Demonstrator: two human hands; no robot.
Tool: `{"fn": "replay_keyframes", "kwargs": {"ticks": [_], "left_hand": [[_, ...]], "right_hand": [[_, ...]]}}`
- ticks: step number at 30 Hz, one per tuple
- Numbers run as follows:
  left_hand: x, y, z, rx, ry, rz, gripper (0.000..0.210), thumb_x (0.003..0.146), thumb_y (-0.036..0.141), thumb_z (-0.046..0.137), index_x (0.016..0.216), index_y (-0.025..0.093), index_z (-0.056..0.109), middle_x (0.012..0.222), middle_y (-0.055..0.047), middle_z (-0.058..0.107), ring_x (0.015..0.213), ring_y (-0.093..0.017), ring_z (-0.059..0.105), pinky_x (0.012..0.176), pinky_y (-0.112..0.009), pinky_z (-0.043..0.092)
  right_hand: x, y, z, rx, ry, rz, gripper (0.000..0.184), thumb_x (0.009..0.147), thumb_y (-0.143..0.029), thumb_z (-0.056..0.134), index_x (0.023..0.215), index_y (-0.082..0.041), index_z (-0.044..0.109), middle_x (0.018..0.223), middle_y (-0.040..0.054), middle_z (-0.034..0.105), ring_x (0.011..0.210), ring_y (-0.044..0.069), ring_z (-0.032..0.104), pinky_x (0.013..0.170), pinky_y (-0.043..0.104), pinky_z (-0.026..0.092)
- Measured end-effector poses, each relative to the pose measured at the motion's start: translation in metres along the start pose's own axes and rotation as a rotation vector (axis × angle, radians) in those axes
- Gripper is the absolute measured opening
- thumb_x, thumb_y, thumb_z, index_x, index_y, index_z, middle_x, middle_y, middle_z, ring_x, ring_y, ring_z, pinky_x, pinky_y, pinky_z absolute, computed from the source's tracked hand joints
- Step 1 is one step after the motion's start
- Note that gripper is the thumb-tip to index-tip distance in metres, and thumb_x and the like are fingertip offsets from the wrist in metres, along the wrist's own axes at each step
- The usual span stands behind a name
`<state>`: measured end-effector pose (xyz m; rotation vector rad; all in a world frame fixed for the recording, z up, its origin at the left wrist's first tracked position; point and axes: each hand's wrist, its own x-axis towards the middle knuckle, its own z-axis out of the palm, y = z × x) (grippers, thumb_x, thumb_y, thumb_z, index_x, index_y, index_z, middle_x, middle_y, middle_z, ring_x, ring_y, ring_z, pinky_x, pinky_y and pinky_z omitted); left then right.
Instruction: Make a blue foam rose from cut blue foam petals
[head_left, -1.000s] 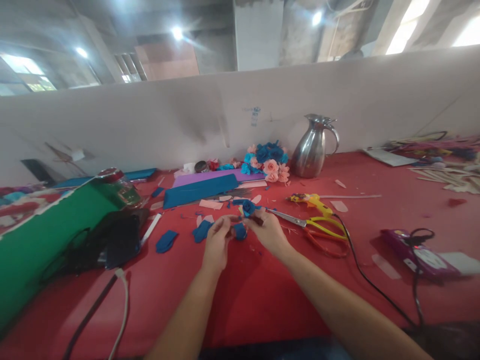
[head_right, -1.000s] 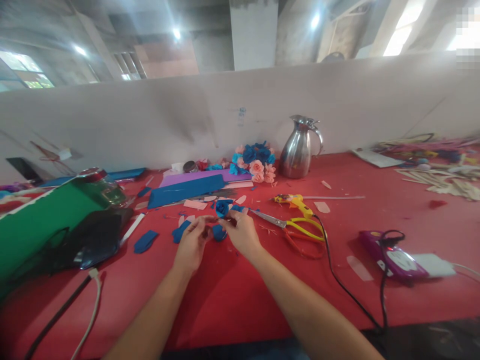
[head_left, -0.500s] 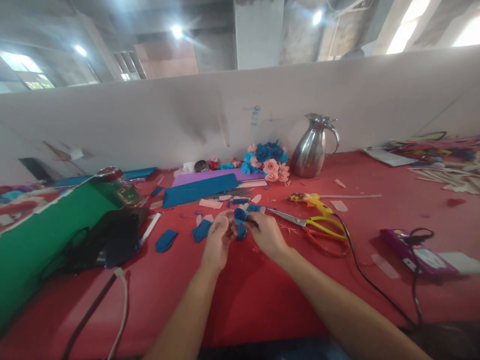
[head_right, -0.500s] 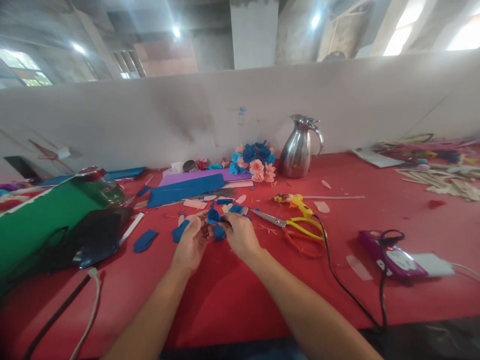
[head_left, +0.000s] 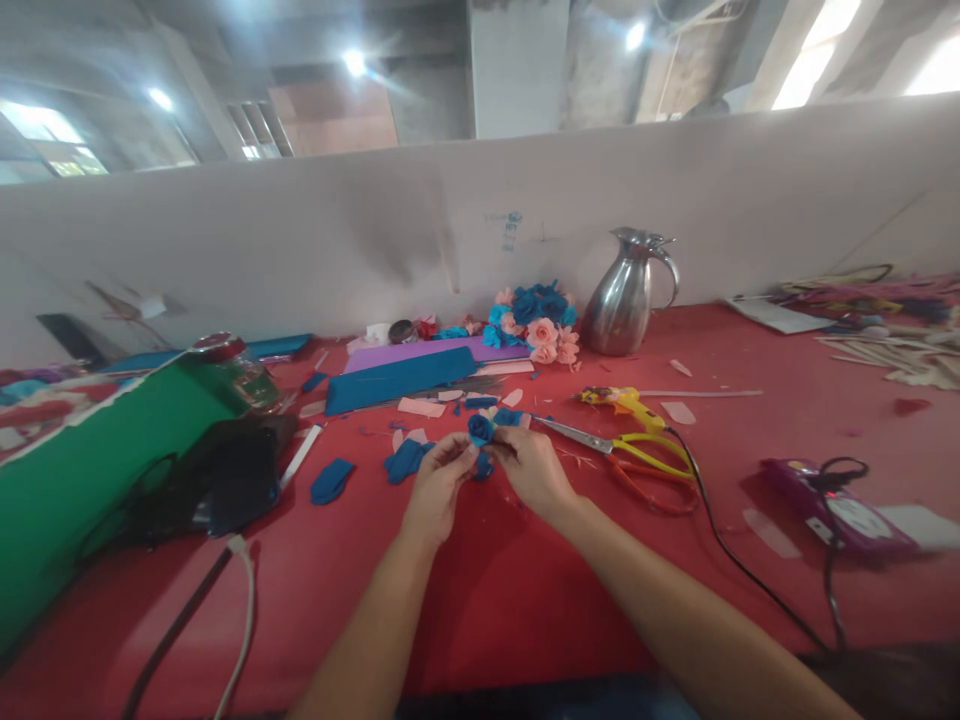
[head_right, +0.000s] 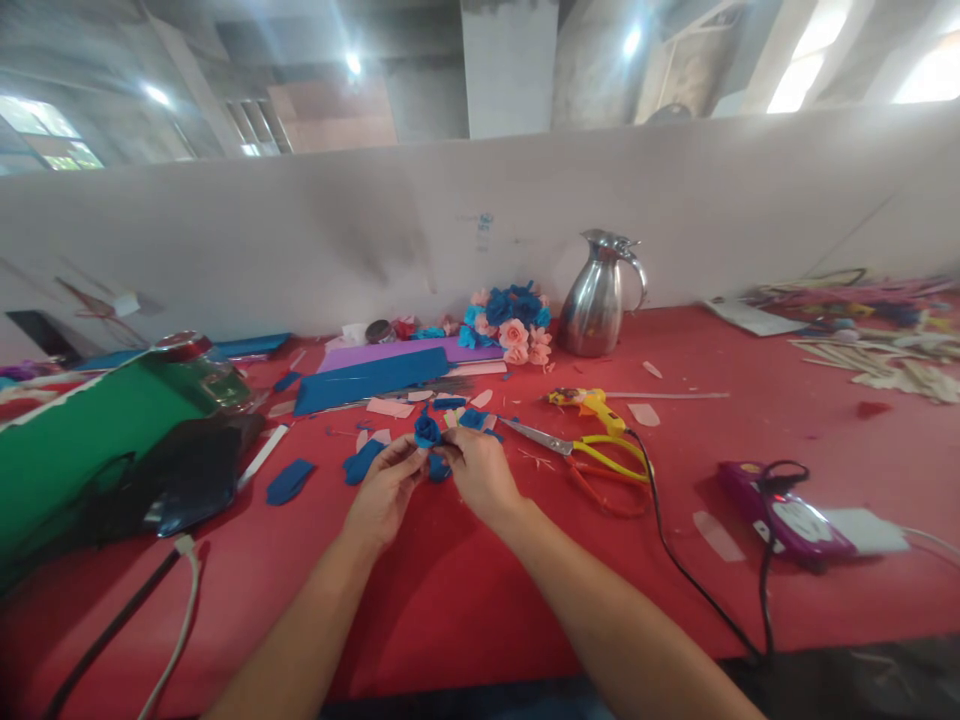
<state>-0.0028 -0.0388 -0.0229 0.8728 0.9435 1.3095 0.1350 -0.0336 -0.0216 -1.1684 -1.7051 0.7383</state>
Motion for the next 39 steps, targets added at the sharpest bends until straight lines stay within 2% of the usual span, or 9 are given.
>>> {"fn": "replay_keyframes", "kwargs": {"ticks": [4, 8, 15, 21, 34, 39], "left_hand": [[0.0024, -0.0028, -0.0043, -0.045, 0.003, 0.063, 0.025, 0.060, 0.036, 0.080, 0.062, 0.016, 0.066, 0.059, 0.002, 0.055, 0.054, -0.008, 0.045, 0.055, -0.020, 0.039], [0.0014, -0.0031, -0.0059, -0.037, -0.031, 0.100, 0.032, 0.069, 0.047, 0.071, 0.064, 0.016, 0.066, 0.064, -0.001, 0.059, 0.057, -0.010, 0.048, 0.055, -0.021, 0.039], [-0.0026, -0.0007, -0.0004, 0.048, -0.041, 0.013, 0.024, 0.060, 0.030, 0.079, 0.059, 0.016, 0.061, 0.056, 0.003, 0.056, 0.054, -0.008, 0.046, 0.057, -0.020, 0.038], [-0.0010, -0.0017, -0.0016, 0.041, 0.000, 0.037, 0.022, 0.062, 0.032, 0.077, 0.065, 0.016, 0.062, 0.060, 0.002, 0.058, 0.056, -0.009, 0.048, 0.057, -0.020, 0.039], [-0.0005, -0.0002, -0.0020, 0.028, 0.026, 0.068, 0.019, 0.062, 0.028, 0.075, 0.057, 0.017, 0.060, 0.056, 0.002, 0.056, 0.055, -0.008, 0.047, 0.056, -0.020, 0.037], [-0.0033, 0.0010, -0.0005, 0.002, -0.007, 0.141, 0.014, 0.071, 0.030, 0.070, 0.073, 0.019, 0.063, 0.061, 0.004, 0.055, 0.054, -0.008, 0.045, 0.055, -0.019, 0.037]], "right_hand": [[0.0002, -0.0005, -0.0008, -0.019, 0.006, -0.019, 0.015, 0.082, -0.015, 0.054, 0.077, -0.020, 0.067, 0.074, 0.0037, 0.068, 0.067, 0.017, 0.060, 0.065, 0.025, 0.044], [0.0008, 0.0013, -0.0016, -0.071, 0.013, -0.025, 0.016, 0.082, -0.014, 0.054, 0.075, -0.020, 0.067, 0.073, 0.0035, 0.068, 0.068, 0.017, 0.060, 0.066, 0.026, 0.043], [0.0005, 0.0071, 0.0006, -0.075, 0.000, -0.067, 0.021, 0.082, -0.009, 0.049, 0.081, -0.019, 0.067, 0.077, 0.0041, 0.068, 0.069, 0.016, 0.060, 0.067, 0.025, 0.044], [-0.0002, 0.0041, -0.0011, -0.107, -0.007, -0.065, 0.022, 0.081, -0.007, 0.048, 0.081, -0.018, 0.067, 0.078, 0.0049, 0.068, 0.071, 0.017, 0.060, 0.068, 0.026, 0.043], [0.0007, 0.0030, -0.0009, -0.127, -0.010, -0.056, 0.023, 0.078, -0.005, 0.047, 0.074, -0.020, 0.064, 0.075, 0.0031, 0.067, 0.071, 0.017, 0.060, 0.068, 0.025, 0.042], [0.0000, 0.0015, -0.0012, -0.134, -0.030, -0.045, 0.022, 0.079, -0.006, 0.048, 0.078, -0.019, 0.065, 0.081, 0.0044, 0.069, 0.075, 0.019, 0.063, 0.070, 0.026, 0.043]]}}
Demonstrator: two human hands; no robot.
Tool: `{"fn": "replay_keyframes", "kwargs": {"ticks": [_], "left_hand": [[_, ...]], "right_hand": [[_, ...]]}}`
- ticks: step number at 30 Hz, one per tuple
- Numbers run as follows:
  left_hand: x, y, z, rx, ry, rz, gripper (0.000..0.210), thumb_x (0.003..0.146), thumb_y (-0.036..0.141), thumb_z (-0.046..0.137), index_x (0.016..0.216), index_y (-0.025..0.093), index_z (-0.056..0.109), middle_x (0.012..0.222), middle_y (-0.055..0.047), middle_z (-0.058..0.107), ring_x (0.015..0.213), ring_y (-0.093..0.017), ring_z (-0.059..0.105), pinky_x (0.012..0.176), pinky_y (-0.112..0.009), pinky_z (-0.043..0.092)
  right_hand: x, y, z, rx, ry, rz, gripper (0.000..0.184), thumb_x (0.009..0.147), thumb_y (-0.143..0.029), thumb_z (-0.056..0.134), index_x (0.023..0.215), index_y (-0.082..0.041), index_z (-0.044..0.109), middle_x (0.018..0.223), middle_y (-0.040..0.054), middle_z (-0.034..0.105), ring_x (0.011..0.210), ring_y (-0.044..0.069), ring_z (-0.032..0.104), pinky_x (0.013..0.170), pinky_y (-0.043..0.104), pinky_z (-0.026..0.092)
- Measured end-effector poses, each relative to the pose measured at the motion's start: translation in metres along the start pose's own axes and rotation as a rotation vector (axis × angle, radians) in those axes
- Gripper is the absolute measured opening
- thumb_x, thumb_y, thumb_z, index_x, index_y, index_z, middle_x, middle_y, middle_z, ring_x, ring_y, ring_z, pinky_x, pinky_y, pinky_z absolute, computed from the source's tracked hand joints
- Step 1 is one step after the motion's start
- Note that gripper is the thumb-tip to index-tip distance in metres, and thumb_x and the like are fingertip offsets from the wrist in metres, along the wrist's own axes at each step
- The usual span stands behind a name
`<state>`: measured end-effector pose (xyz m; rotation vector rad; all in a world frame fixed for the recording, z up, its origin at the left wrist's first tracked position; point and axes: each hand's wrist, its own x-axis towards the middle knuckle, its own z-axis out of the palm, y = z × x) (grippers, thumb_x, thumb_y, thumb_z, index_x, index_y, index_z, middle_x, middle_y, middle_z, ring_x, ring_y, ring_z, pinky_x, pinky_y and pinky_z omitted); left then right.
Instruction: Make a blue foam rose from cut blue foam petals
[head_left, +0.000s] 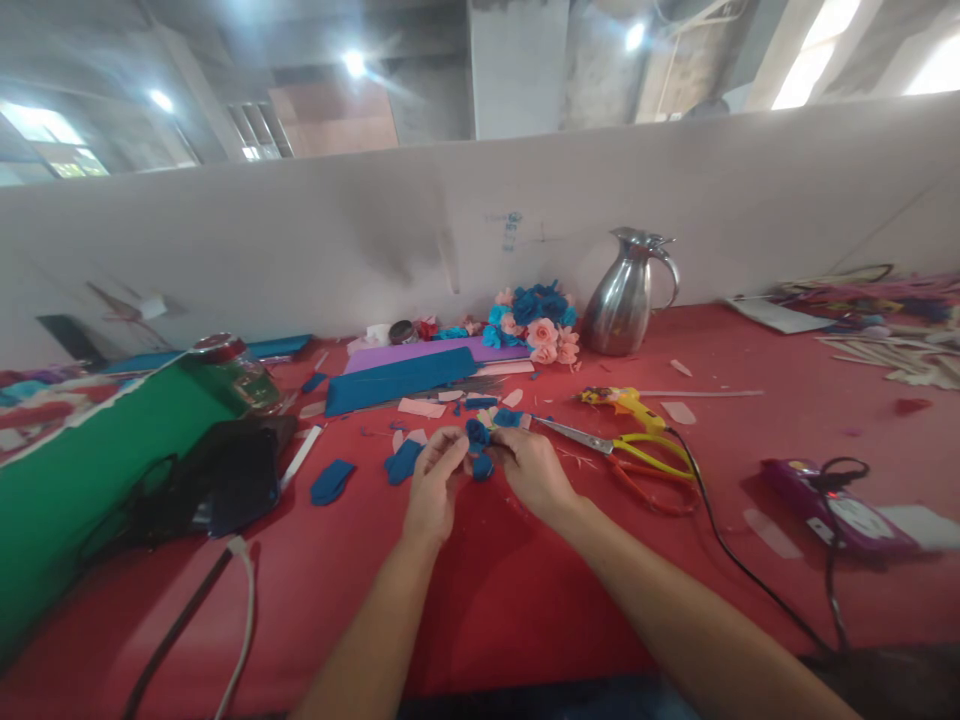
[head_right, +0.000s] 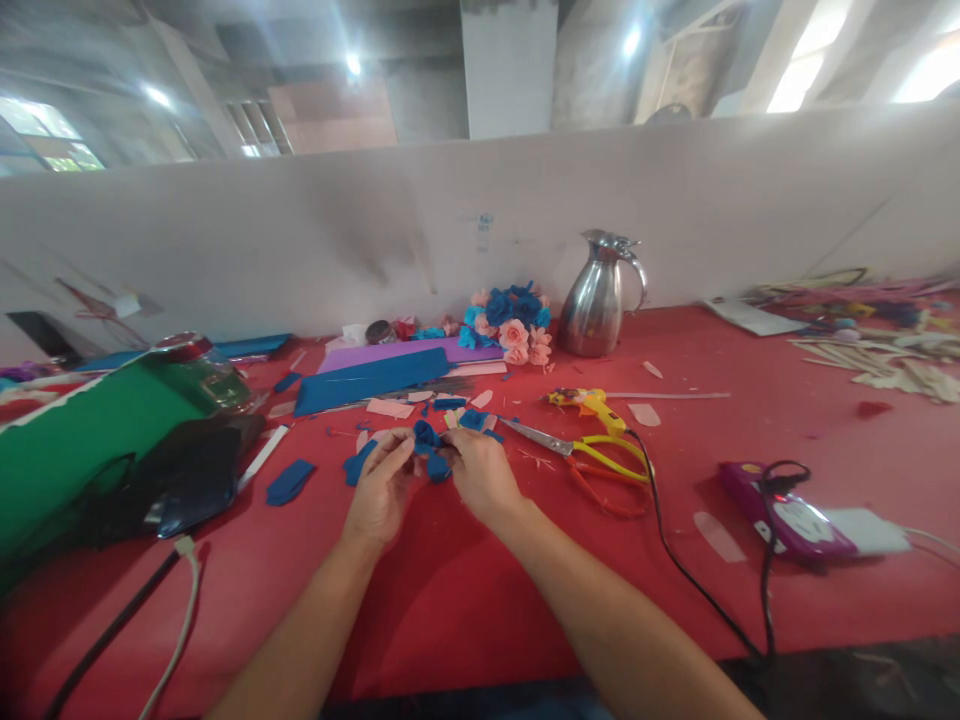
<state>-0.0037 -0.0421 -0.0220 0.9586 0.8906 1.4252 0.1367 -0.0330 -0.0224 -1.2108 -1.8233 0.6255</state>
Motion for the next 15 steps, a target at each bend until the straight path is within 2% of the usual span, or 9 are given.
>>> {"fn": "replay_keyframes", "kwargs": {"ticks": [2, 7, 10, 13, 15], "left_hand": [[-0.0004, -0.0009, 0.0003, 0.024, 0.015, 0.015, 0.015, 0.072, 0.032, 0.070, 0.077, 0.020, 0.062, 0.062, 0.005, 0.053, 0.055, -0.008, 0.044, 0.055, -0.019, 0.036], [0.0016, -0.0043, -0.0006, 0.124, 0.055, 0.019, 0.021, 0.068, 0.032, 0.073, 0.066, 0.018, 0.058, 0.061, 0.004, 0.050, 0.057, -0.009, 0.044, 0.055, -0.020, 0.035], [0.0020, -0.0044, -0.0009, 0.174, 0.065, 0.084, 0.019, 0.071, 0.032, 0.070, 0.065, 0.018, 0.058, 0.060, 0.004, 0.048, 0.056, -0.010, 0.044, 0.055, -0.021, 0.036], [0.0011, -0.0033, 0.0005, 0.214, 0.091, 0.147, 0.013, 0.070, 0.027, 0.069, 0.077, 0.019, 0.061, 0.067, 0.004, 0.052, 0.059, -0.010, 0.046, 0.057, -0.021, 0.037], [0.0001, -0.0029, 0.0017, 0.226, 0.080, 0.149, 0.020, 0.068, 0.024, 0.068, 0.087, 0.021, 0.062, 0.074, 0.003, 0.056, 0.063, -0.011, 0.049, 0.058, -0.021, 0.039]], "right_hand": [[-0.0004, 0.0014, 0.0008, -0.003, -0.012, -0.007, 0.022, 0.080, -0.006, 0.049, 0.083, -0.019, 0.066, 0.086, 0.0058, 0.070, 0.081, 0.020, 0.064, 0.074, 0.027, 0.044], [-0.0007, 0.0045, 0.0023, -0.023, -0.012, -0.020, 0.024, 0.082, -0.005, 0.048, 0.087, -0.019, 0.066, 0.091, 0.0064, 0.071, 0.086, 0.020, 0.065, 0.079, 0.027, 0.046], [-0.0009, 0.0044, 0.0023, -0.050, -0.014, -0.011, 0.024, 0.082, -0.004, 0.048, 0.088, -0.019, 0.067, 0.093, 0.0066, 0.071, 0.088, 0.020, 0.065, 0.080, 0.027, 0.047], [-0.0018, 0.0049, 0.0026, -0.061, -0.029, -0.004, 0.030, 0.079, 0.000, 0.047, 0.093, -0.018, 0.067, 0.099, 0.0071, 0.070, 0.092, 0.018, 0.065, 0.083, 0.025, 0.047], [-0.0026, 0.0056, 0.0028, -0.065, -0.044, 0.001, 0.034, 0.078, 0.002, 0.046, 0.096, -0.018, 0.066, 0.101, 0.0067, 0.070, 0.093, 0.017, 0.066, 0.084, 0.025, 0.048]]}}
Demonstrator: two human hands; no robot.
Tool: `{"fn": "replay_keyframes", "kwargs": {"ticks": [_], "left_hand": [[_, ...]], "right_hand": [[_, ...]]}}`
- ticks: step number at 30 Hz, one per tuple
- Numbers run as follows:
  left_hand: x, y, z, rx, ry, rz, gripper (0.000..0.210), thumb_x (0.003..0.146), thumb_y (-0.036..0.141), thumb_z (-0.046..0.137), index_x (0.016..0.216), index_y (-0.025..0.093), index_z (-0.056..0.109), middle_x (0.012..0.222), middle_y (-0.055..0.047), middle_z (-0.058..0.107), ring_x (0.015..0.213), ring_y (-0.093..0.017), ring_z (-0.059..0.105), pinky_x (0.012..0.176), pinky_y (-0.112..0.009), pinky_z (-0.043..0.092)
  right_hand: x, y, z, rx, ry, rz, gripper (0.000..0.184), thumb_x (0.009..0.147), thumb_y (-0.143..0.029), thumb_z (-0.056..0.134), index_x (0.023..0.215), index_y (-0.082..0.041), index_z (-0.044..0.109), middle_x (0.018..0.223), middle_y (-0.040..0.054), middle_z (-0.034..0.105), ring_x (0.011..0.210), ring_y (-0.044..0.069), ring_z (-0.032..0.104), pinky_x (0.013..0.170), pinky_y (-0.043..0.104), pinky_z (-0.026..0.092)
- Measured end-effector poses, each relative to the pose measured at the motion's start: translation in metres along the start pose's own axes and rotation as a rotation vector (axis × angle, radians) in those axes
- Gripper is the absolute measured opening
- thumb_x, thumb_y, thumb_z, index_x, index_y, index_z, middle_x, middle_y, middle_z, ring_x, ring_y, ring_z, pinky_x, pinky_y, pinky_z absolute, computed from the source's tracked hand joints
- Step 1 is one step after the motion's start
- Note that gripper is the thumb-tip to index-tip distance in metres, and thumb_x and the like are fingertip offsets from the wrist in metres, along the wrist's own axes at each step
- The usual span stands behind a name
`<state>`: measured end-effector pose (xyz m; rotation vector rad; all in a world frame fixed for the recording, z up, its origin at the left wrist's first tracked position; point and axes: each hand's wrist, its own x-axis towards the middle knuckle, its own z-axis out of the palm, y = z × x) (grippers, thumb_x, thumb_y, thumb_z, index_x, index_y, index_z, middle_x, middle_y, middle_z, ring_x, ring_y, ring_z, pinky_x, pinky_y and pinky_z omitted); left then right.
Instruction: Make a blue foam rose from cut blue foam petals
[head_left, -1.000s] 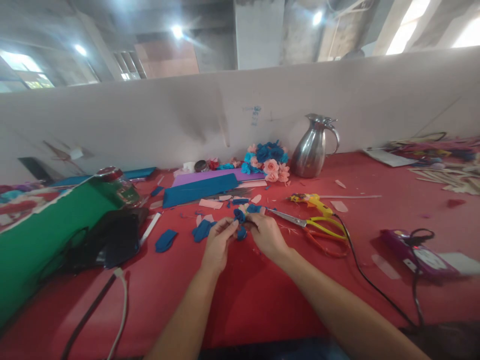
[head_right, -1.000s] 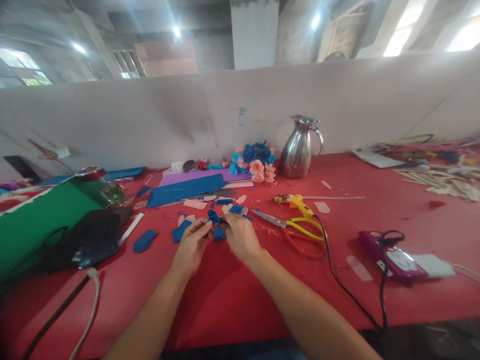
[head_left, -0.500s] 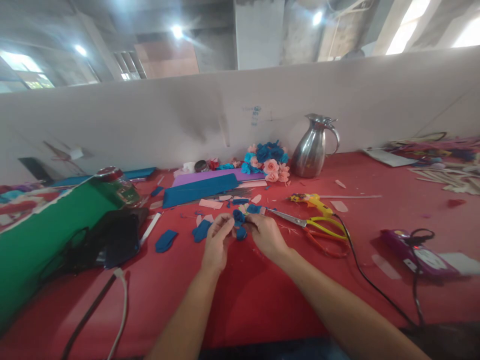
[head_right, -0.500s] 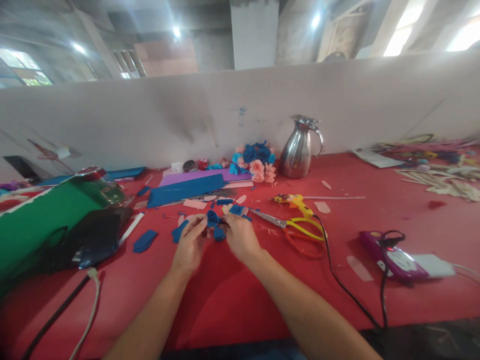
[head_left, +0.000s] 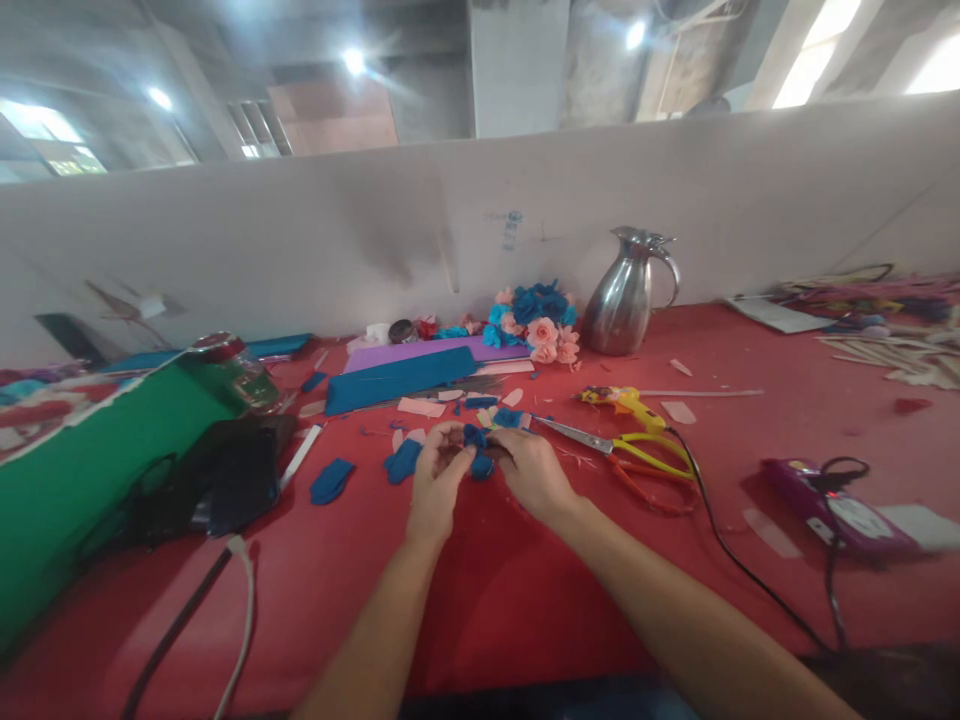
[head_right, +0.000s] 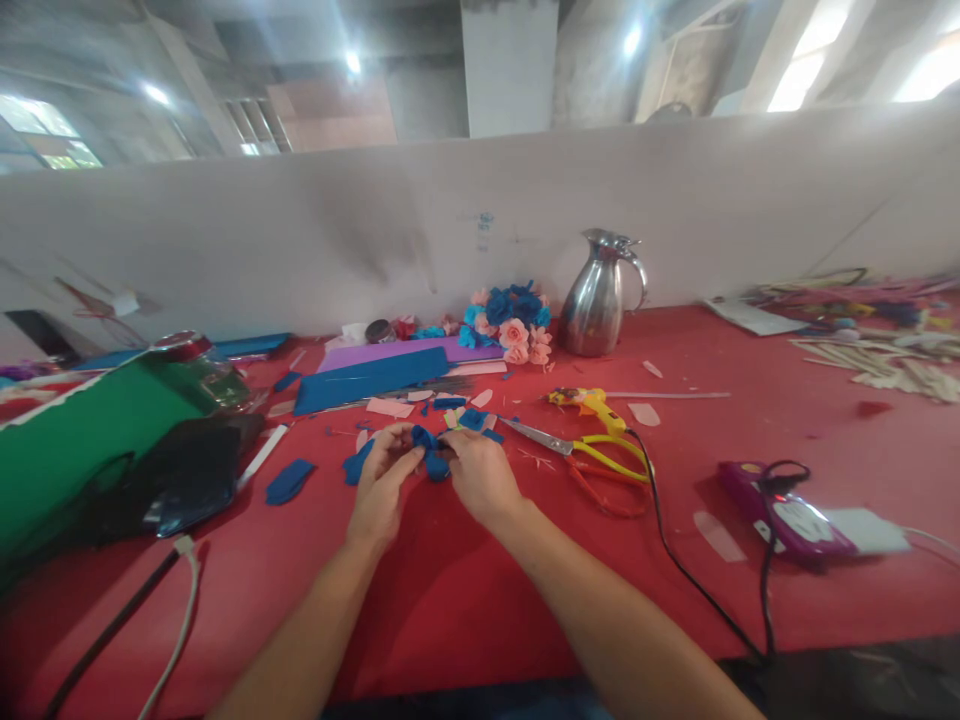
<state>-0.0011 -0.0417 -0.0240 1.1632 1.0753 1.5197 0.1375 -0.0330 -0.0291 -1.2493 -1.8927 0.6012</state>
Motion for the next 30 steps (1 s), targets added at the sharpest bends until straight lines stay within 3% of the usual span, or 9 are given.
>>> {"fn": "replay_keyframes", "kwargs": {"ticks": [5, 15, 30], "left_hand": [[-0.0006, -0.0006, 0.0004, 0.033, -0.059, -0.012, 0.019, 0.066, 0.019, 0.062, 0.086, 0.020, 0.063, 0.073, 0.002, 0.058, 0.065, -0.013, 0.052, 0.058, -0.022, 0.041], [0.0009, 0.0024, 0.0007, 0.088, -0.013, -0.028, 0.011, 0.068, 0.027, 0.064, 0.074, 0.019, 0.067, 0.060, 0.002, 0.055, 0.061, -0.014, 0.052, 0.060, -0.025, 0.042], [0.0016, -0.0009, -0.0011, 0.087, 0.017, 0.008, 0.012, 0.072, 0.028, 0.063, 0.080, 0.020, 0.066, 0.071, 0.000, 0.063, 0.068, -0.016, 0.056, 0.065, -0.027, 0.044]], "right_hand": [[-0.0012, -0.0017, -0.0014, -0.054, -0.016, 0.007, 0.034, 0.078, 0.001, 0.047, 0.099, -0.018, 0.066, 0.103, 0.0071, 0.069, 0.098, 0.018, 0.065, 0.087, 0.026, 0.048], [-0.0006, -0.0044, -0.0020, -0.049, -0.020, 0.025, 0.027, 0.083, -0.003, 0.049, 0.096, -0.018, 0.066, 0.099, 0.0076, 0.070, 0.094, 0.018, 0.066, 0.084, 0.026, 0.048], [-0.0003, -0.0055, -0.0030, -0.100, -0.023, 0.022, 0.020, 0.086, -0.009, 0.051, 0.094, -0.018, 0.066, 0.097, 0.0069, 0.070, 0.091, 0.018, 0.065, 0.081, 0.026, 0.046]]}}
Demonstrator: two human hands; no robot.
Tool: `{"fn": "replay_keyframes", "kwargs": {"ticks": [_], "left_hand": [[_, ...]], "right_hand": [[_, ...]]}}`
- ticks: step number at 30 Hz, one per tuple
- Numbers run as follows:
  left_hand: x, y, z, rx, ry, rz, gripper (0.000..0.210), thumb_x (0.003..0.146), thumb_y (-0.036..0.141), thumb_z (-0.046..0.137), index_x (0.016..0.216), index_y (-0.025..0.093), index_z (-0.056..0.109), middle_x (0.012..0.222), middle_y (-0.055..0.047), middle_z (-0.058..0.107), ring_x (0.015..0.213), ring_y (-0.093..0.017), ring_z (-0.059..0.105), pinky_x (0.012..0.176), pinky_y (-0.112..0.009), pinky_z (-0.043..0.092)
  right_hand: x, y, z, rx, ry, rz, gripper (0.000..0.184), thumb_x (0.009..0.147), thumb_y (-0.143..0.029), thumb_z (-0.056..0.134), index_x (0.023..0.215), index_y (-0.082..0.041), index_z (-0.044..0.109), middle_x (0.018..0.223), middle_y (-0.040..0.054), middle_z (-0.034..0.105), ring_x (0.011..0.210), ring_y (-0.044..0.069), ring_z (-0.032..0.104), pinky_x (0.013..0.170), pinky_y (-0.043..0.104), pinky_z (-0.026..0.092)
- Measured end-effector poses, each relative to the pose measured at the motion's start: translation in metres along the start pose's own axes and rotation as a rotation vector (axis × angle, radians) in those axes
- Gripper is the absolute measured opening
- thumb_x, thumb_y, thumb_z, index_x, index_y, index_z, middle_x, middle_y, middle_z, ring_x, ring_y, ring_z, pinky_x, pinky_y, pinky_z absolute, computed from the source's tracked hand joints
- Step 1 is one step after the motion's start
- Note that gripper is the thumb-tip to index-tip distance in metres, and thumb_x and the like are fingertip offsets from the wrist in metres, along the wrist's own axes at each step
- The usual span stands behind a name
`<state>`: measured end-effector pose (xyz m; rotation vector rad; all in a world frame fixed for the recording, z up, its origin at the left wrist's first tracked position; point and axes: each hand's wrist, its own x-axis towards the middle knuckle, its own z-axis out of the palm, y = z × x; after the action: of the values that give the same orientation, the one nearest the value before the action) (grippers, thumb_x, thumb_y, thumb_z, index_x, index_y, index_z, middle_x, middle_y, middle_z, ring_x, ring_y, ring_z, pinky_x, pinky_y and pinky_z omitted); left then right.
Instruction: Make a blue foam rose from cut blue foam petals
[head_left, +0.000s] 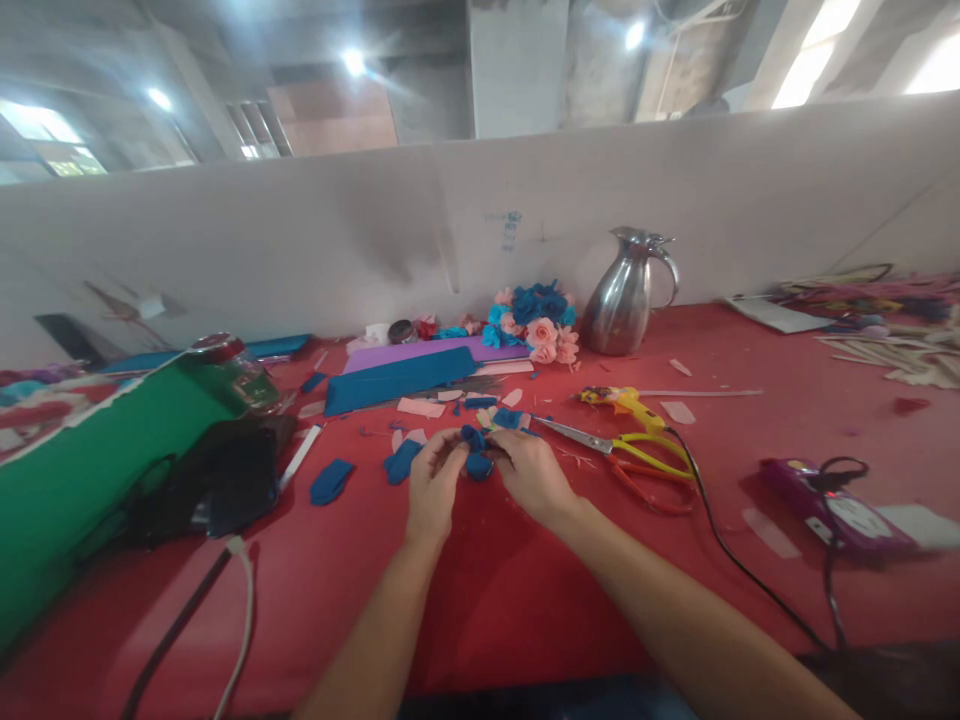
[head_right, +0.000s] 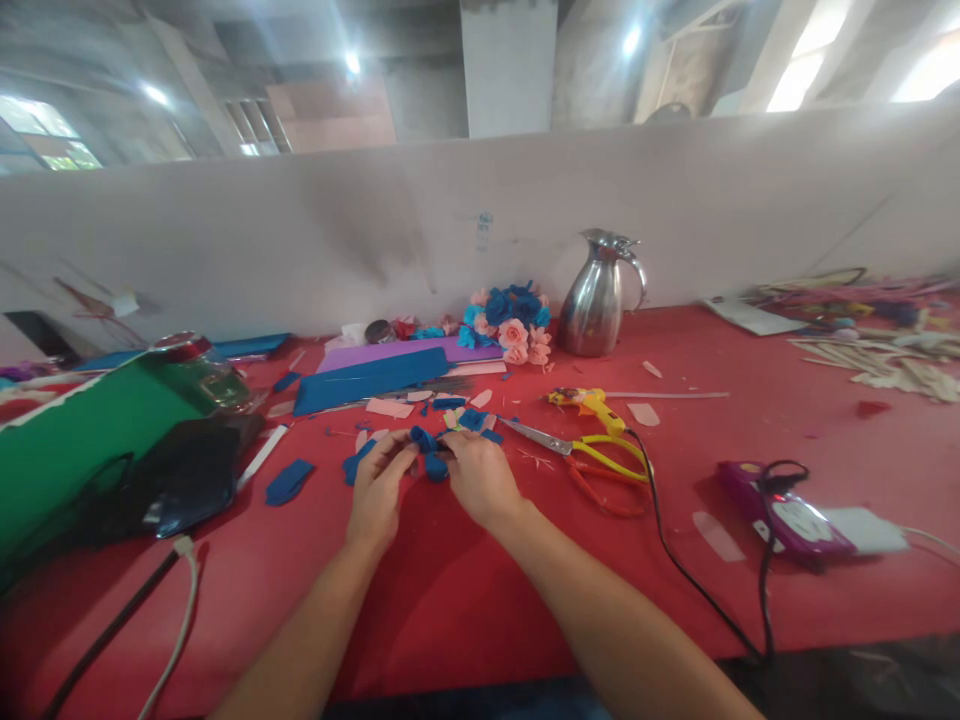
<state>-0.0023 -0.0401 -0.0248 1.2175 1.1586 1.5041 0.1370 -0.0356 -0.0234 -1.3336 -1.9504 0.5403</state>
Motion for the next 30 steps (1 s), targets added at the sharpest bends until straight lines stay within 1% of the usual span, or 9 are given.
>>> {"fn": "replay_keyframes", "kwargs": {"ticks": [5, 11, 14, 20, 25, 30], "left_hand": [[0.0004, 0.0011, 0.0002, 0.024, 0.010, -0.011, 0.010, 0.071, 0.028, 0.063, 0.076, 0.019, 0.065, 0.065, 0.002, 0.059, 0.060, -0.013, 0.051, 0.059, -0.025, 0.040], [0.0011, -0.0013, -0.0013, 0.030, -0.004, -0.007, 0.013, 0.076, 0.030, 0.060, 0.069, 0.019, 0.063, 0.056, 0.004, 0.051, 0.053, -0.012, 0.043, 0.054, -0.024, 0.036], [0.0010, -0.0028, -0.0025, 0.016, -0.011, 0.005, 0.016, 0.077, 0.028, 0.059, 0.063, 0.019, 0.059, 0.055, 0.004, 0.050, 0.053, -0.011, 0.043, 0.054, -0.024, 0.035], [0.0015, -0.0046, -0.0031, -0.022, -0.006, -0.008, 0.015, 0.075, 0.028, 0.060, 0.062, 0.020, 0.059, 0.056, 0.003, 0.053, 0.053, -0.013, 0.045, 0.052, -0.025, 0.036], [0.0011, -0.0070, -0.0036, -0.034, -0.014, 0.000, 0.016, 0.076, 0.028, 0.061, 0.063, 0.019, 0.059, 0.057, 0.003, 0.053, 0.054, -0.012, 0.046, 0.053, -0.024, 0.035], [0.0001, -0.0049, -0.0036, -0.092, -0.030, -0.025, 0.015, 0.074, 0.027, 0.062, 0.062, 0.019, 0.058, 0.055, 0.003, 0.052, 0.051, -0.010, 0.044, 0.051, -0.023, 0.034]], "right_hand": [[-0.0004, -0.0010, -0.0006, -0.006, 0.001, 0.000, 0.020, 0.085, -0.008, 0.050, 0.094, -0.018, 0.066, 0.097, 0.0075, 0.070, 0.091, 0.018, 0.065, 0.081, 0.025, 0.046], [0.0009, 0.0012, 0.0022, 0.026, 0.005, -0.009, 0.019, 0.085, -0.008, 0.050, 0.091, -0.018, 0.065, 0.093, 0.0067, 0.069, 0.090, 0.018, 0.064, 0.081, 0.025, 0.045], [0.0014, 0.0019, 0.0032, 0.073, 0.018, -0.023, 0.019, 0.084, -0.007, 0.049, 0.087, -0.018, 0.065, 0.089, 0.0057, 0.069, 0.085, 0.017, 0.064, 0.078, 0.025, 0.045], [0.0022, -0.0006, 0.0016, 0.123, 0.031, -0.009, 0.018, 0.081, -0.007, 0.052, 0.072, -0.018, 0.062, 0.074, 0.0024, 0.067, 0.071, 0.016, 0.060, 0.067, 0.022, 0.042], [0.0030, 0.0002, 0.0025, 0.166, 0.032, 0.003, 0.017, 0.080, -0.008, 0.053, 0.070, -0.018, 0.061, 0.070, 0.0009, 0.065, 0.067, 0.015, 0.059, 0.064, 0.021, 0.040], [0.0033, -0.0019, 0.0032, 0.259, 0.027, 0.044, 0.014, 0.078, -0.008, 0.054, 0.070, -0.017, 0.062, 0.069, 0.0010, 0.065, 0.066, 0.015, 0.059, 0.063, 0.022, 0.040]]}}
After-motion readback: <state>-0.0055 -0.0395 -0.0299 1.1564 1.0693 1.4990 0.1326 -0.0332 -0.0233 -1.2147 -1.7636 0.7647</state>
